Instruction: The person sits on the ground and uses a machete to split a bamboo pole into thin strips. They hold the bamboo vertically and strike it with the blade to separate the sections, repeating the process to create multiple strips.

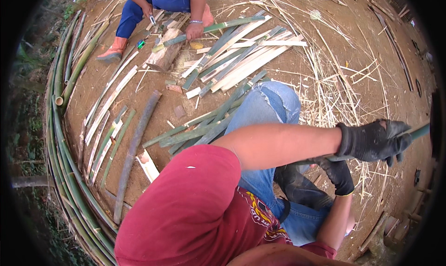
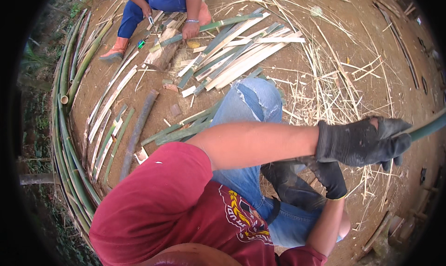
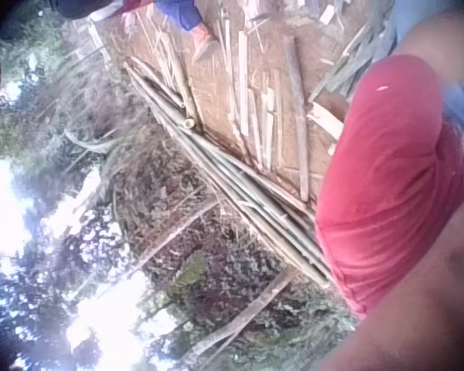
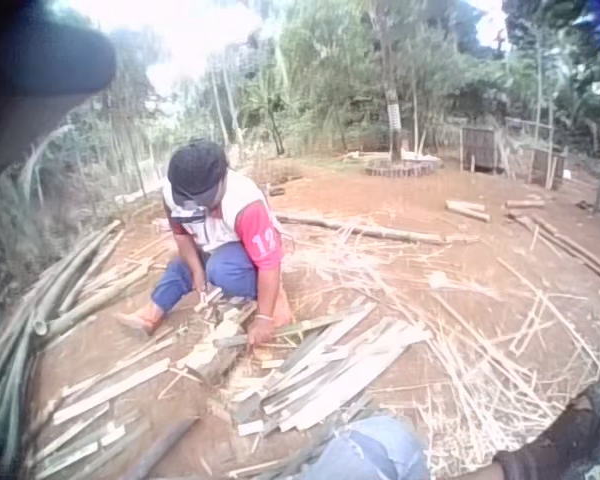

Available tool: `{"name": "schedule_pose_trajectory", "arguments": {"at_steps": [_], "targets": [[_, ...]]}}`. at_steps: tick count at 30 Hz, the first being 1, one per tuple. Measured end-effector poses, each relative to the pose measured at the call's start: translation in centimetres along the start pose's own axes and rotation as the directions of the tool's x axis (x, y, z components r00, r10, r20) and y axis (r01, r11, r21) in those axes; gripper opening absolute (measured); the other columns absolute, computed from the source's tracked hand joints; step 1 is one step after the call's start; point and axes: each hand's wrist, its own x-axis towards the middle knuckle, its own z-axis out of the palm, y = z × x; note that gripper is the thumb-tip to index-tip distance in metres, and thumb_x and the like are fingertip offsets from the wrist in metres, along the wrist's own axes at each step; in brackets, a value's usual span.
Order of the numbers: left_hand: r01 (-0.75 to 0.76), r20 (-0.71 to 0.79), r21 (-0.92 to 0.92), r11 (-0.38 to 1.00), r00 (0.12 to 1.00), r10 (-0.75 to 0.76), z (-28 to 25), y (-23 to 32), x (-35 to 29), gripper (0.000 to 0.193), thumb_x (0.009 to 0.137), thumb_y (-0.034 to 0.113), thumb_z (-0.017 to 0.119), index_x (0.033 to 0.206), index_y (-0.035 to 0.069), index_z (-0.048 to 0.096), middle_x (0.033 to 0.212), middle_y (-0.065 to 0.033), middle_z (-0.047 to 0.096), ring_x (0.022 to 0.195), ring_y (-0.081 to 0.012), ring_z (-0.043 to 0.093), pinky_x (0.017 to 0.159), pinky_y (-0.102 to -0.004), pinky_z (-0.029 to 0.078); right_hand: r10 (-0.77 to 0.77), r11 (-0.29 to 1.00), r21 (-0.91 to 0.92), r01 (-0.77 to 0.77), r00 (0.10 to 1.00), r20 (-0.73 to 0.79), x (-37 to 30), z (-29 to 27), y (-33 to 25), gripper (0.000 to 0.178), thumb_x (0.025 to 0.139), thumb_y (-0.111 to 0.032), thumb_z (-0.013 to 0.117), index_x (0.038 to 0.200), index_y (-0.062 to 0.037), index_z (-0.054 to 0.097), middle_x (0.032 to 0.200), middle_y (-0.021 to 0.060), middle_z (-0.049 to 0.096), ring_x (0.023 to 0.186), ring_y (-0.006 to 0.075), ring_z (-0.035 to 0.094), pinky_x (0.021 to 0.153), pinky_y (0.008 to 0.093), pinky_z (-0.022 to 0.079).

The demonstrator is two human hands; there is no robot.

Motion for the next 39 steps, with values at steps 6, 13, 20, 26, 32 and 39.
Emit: {"name": "schedule_pose_trajectory", "arguments": {"at_steps": [6,13,20,26,32,39], "targets": [[0.047,-0.040,-0.173,0.984,0.998,-0.055,-0.3,-1.4,-0.5,0.057,0.098,0.060,0.044,0.103,0.005,0.059,0.060,-0.0045,0.058,0.046,-0.0115,0.057,0.045,-0.0270,0.051,0.170,0.948,0.254,-0.192,0.980,0.104,0.9,0.4,0.0,0.030,0.086,-0.025,0.077,0.101,0.0005,0.068,0.091,0.0069,0.071,0.088,0.0158,0.064,0.080,0.0344,0.051],[0.129,-0.060,-0.063,0.990,0.989,-0.133,0.1,1.2,-1.2,0.075,0.094,0.071,0.036,0.112,0.003,0.060,0.065,-0.0114,0.066,0.052,-0.0175,0.067,0.049,-0.0278,0.054,-0.068,0.903,0.408,0.137,0.982,-0.178,-0.1,0.1,-0.6,0.047,0.090,-0.024,0.071,0.123,0.0064,0.057,0.121,0.0140,0.063,0.107,0.0191,0.058,0.093,0.0369,0.046],[0.086,-0.042,-0.083,0.993,0.995,-0.090,0.4,-0.4,-1.0,0.063,0.098,0.062,0.042,0.109,0.002,0.061,0.070,-0.0091,0.067,0.063,-0.0154,0.068,0.060,-0.0299,0.057,-0.254,0.945,-0.274,0.178,0.928,-0.273,-1.1,-0.8,4.9,0.037,0.096,-0.018,0.058,0.128,0.0018,0.055,0.128,0.0156,0.060,0.114,0.0272,0.057,0.096,0.0407,0.045],[-0.027,-0.128,0.085,0.996,0.991,0.038,-0.5,-0.2,-0.3,0.057,0.099,0.052,0.052,0.124,0.000,0.058,0.090,-0.0061,0.067,0.083,-0.0106,0.064,0.074,-0.0280,0.054,-0.002,0.960,0.257,0.114,0.917,-0.398,-0.2,-0.5,0.2,0.035,0.091,-0.018,0.065,0.117,0.0042,0.059,0.111,0.0118,0.064,0.099,0.0207,0.058,0.089,0.0357,0.046],[-0.048,-0.280,0.194,0.980,0.954,0.103,-0.7,1.4,-1.0,0.022,0.092,0.023,0.065,0.100,0.002,0.066,0.085,-0.0054,0.067,0.080,-0.0123,0.062,0.072,-0.0308,0.051,0.020,0.949,0.296,0.112,0.912,-0.409,-0.2,-0.2,-0.4,0.037,0.093,-0.022,0.064,0.117,0.0049,0.057,0.107,0.0095,0.063,0.095,0.0179,0.056,0.086,0.0337,0.047],[-0.136,-0.351,0.627,0.767,0.829,0.435,-1.7,0.2,-0.3,0.004,0.090,0.007,0.057,0.087,0.007,0.059,0.074,-0.0023,0.059,0.069,-0.0141,0.058,0.066,-0.0318,0.047,-0.073,0.964,0.192,0.183,0.880,-0.470,-0.3,0.5,-0.7,0.032,0.099,-0.023,0.056,0.109,0.0069,0.060,0.099,0.0131,0.065,0.089,0.0196,0.061,0.080,0.0321,0.048]]}}
